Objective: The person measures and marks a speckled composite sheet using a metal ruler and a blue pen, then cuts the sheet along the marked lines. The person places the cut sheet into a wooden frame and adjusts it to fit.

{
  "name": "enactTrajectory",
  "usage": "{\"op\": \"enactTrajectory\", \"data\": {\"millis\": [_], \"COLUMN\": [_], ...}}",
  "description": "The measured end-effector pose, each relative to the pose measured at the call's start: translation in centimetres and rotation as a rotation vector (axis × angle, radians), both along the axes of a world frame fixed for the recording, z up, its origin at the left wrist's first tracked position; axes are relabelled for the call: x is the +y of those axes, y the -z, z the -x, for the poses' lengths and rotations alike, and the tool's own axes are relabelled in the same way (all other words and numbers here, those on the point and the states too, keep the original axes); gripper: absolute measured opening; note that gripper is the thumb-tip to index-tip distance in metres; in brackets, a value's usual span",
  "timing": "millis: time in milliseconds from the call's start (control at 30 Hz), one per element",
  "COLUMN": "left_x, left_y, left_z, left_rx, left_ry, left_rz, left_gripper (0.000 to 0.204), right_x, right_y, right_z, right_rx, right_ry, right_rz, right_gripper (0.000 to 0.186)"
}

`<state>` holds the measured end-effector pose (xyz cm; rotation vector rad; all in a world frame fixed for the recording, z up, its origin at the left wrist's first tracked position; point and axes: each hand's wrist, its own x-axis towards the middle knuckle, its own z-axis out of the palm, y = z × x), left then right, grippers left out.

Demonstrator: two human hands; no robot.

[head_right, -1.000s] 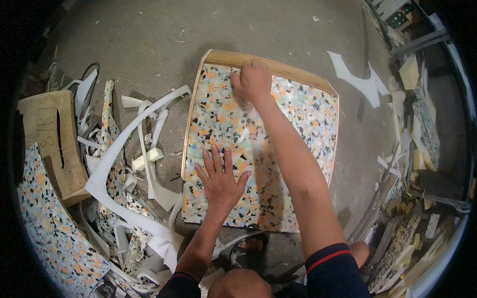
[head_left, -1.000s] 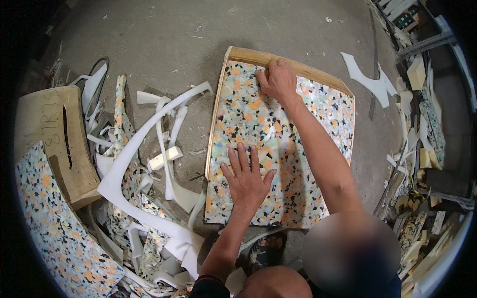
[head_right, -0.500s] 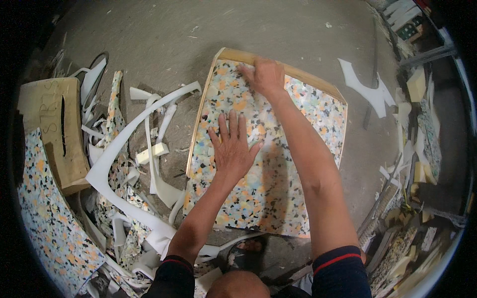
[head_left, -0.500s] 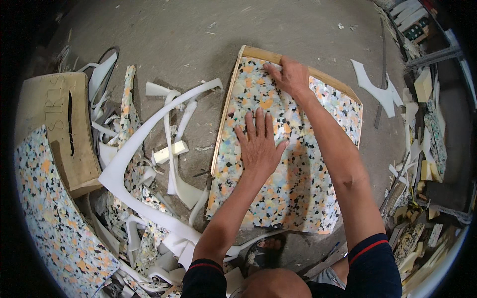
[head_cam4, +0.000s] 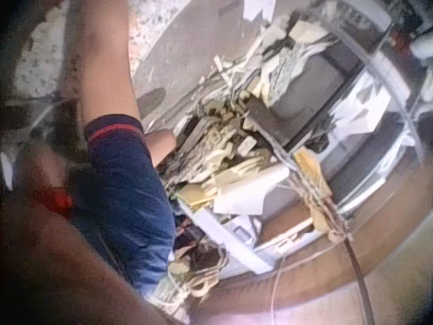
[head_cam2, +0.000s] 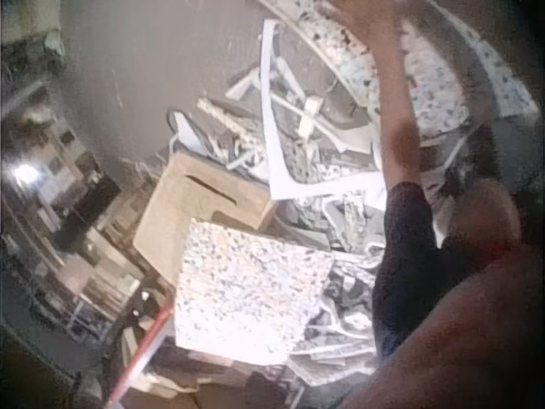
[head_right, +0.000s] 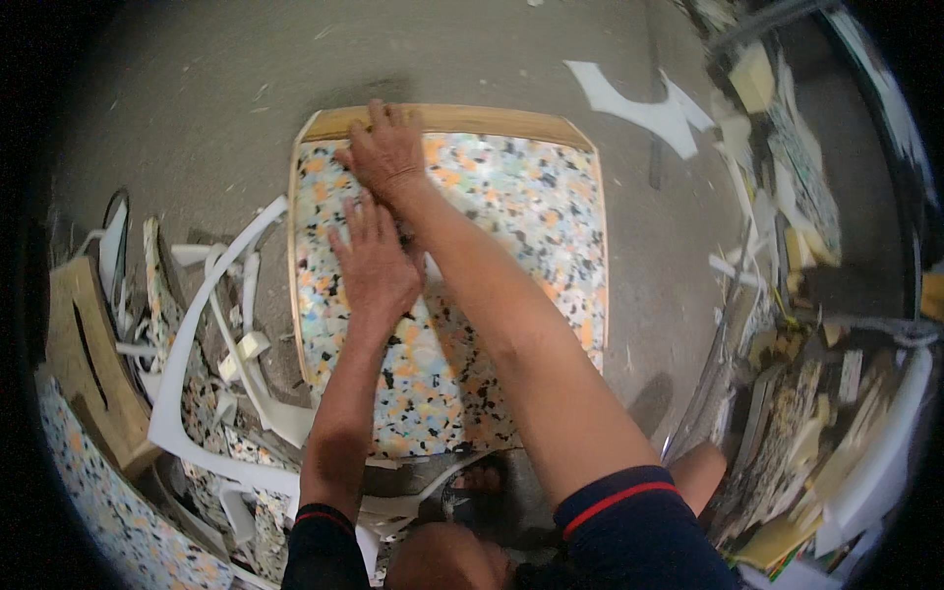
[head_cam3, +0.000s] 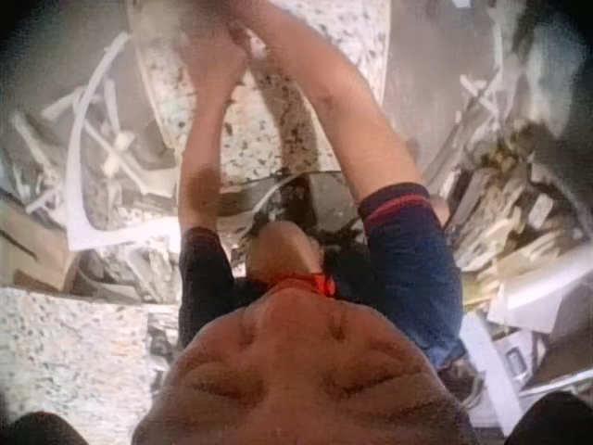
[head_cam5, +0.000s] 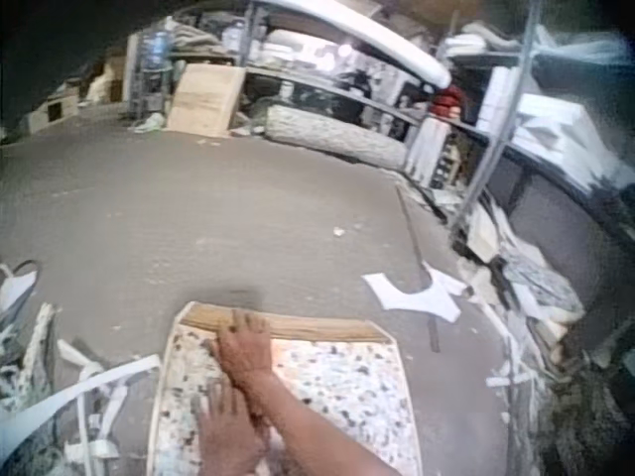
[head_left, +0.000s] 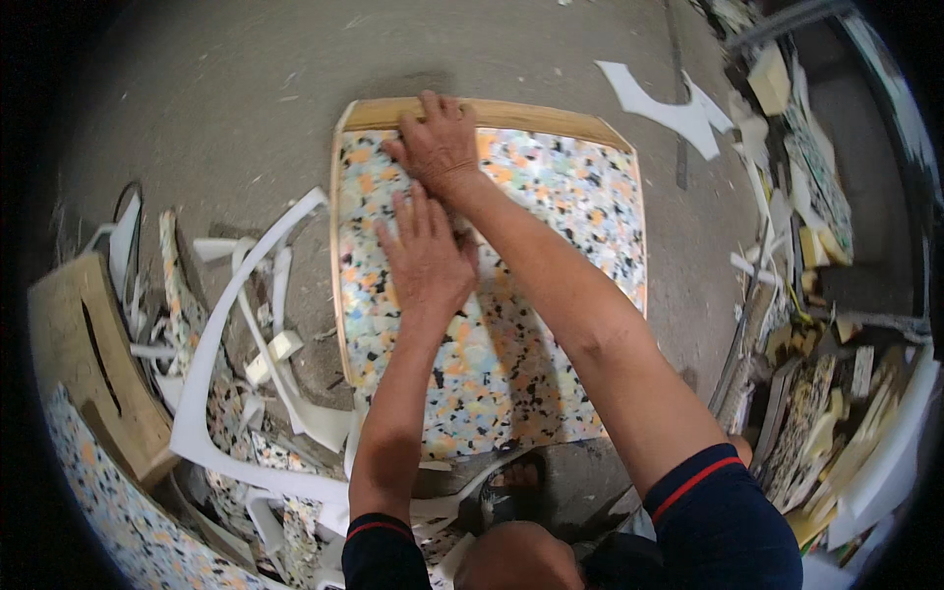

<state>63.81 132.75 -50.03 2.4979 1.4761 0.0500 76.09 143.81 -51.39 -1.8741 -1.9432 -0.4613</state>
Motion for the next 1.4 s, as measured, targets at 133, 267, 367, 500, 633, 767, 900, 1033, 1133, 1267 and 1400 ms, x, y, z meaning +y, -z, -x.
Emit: {"op": "enactTrajectory", "data": {"millis": [133,267,367,500,633,767,900,1033,1133,1267,1400], "left_x": [-0.7,-1.1,2.5,5.5,5.4,4.6,4.4,3.2,-0.7,-5.5,-6.0], "left_y": [0.5,-0.4,-1.1,0.4,-0.1,-0.9,-2.0,-2.2,-3.1,-4.0,-2.1], "left_z": [-2.0,-3.9,-7.0,-10.7,-11.9,-14.1,-14.4,-15.5,-14.2,-11.4,-12.1], "left_rx": [-0.104,-0.005,-0.151,-0.112,-0.079,-0.049,-0.007,-0.016,0.052,0.096,0.084], "left_ry": [-0.040,-0.056,0.253,0.334,0.259,0.216,0.133,0.066,0.155,0.149,0.096], "left_rz": [-0.013,-0.032,-0.228,-0.070,-0.142,-0.126,-0.098,-0.178,-0.134,-0.113,-0.186], "left_gripper": [0.076,0.075,0.072,0.068,0.070,0.072,0.072,0.075,0.077,0.075,0.071], "right_x": [-5.9,-16.7,-16.9,-17.6,-17.2,-18.5,-23.2,-25.2,-25.9,-27.0,-30.1], "right_y": [-2.1,-2.6,-2.6,-1.0,-2.9,-3.7,-5.2,-4.5,-5.1,-5.9,-5.4], "right_z": [-5.9,-13.4,-13.5,-14.0,-15.0,-17.3,-18.1,-20.6,-21.2,-21.4,-21.2], "right_rx": [0.155,0.135,-0.007,0.040,0.103,0.070,0.125,0.120,0.166,0.144,0.117], "right_ry": [0.065,0.368,0.365,0.299,0.344,0.334,0.490,0.492,0.521,0.529,0.502], "right_rz": [0.081,0.473,0.413,0.394,0.435,0.485,0.569,0.375,0.467,0.527,0.420], "right_gripper": [0.054,0.070,0.069,0.068,0.071,0.075,0.084,0.085,0.087,0.088,0.085]}}
